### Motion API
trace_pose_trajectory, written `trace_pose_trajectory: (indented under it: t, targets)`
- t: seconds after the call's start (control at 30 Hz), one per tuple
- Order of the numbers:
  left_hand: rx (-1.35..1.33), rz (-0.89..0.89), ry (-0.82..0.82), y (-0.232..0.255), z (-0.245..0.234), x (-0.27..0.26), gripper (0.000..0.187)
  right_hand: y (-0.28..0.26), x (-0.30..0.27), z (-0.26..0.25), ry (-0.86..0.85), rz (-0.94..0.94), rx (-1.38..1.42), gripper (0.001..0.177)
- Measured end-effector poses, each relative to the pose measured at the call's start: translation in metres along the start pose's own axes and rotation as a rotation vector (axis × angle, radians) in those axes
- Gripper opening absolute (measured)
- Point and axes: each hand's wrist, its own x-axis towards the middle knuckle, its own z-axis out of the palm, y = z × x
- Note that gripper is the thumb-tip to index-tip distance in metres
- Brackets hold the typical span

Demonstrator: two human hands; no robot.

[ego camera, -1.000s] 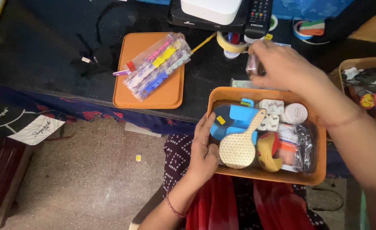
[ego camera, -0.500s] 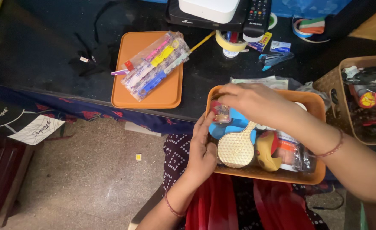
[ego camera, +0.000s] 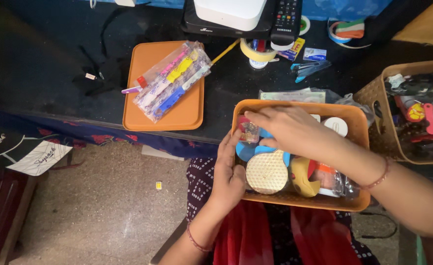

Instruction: The person wipes the inside of a basket with a cloth, then places a plastic phone holder, several pill bottles, power adapters, a hairbrush, and a box of slate pencils into the basket one by one.

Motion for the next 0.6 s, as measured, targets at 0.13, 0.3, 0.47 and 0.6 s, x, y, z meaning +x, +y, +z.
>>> trace_pose_trajectory:
  t: [0.13,0.3,0.47,0.6]
  targets:
    - [-0.008,0.016,-0.012,0.004,-0.001,0.001,0.088,-0.006,-0.007,0.003,0.212,-0.152,-0.022,0.059]
    - [-0.043,-0.027,-0.020,0.004,0.000,0.002,0.087,-0.010,-0.002,0.010,0.188,-0.080,-0.054,0.032]
    - [0.011,0.009,-0.026,0.002,-0.001,0.001,0.087,-0.006,0.000,0.004,0.211,-0.087,-0.072,0.036]
    - [-0.083,-0.096,-0.020,0.004,-0.001,0.001,0.086,0.007,-0.006,-0.014,0.240,-0.047,0.108,0.045]
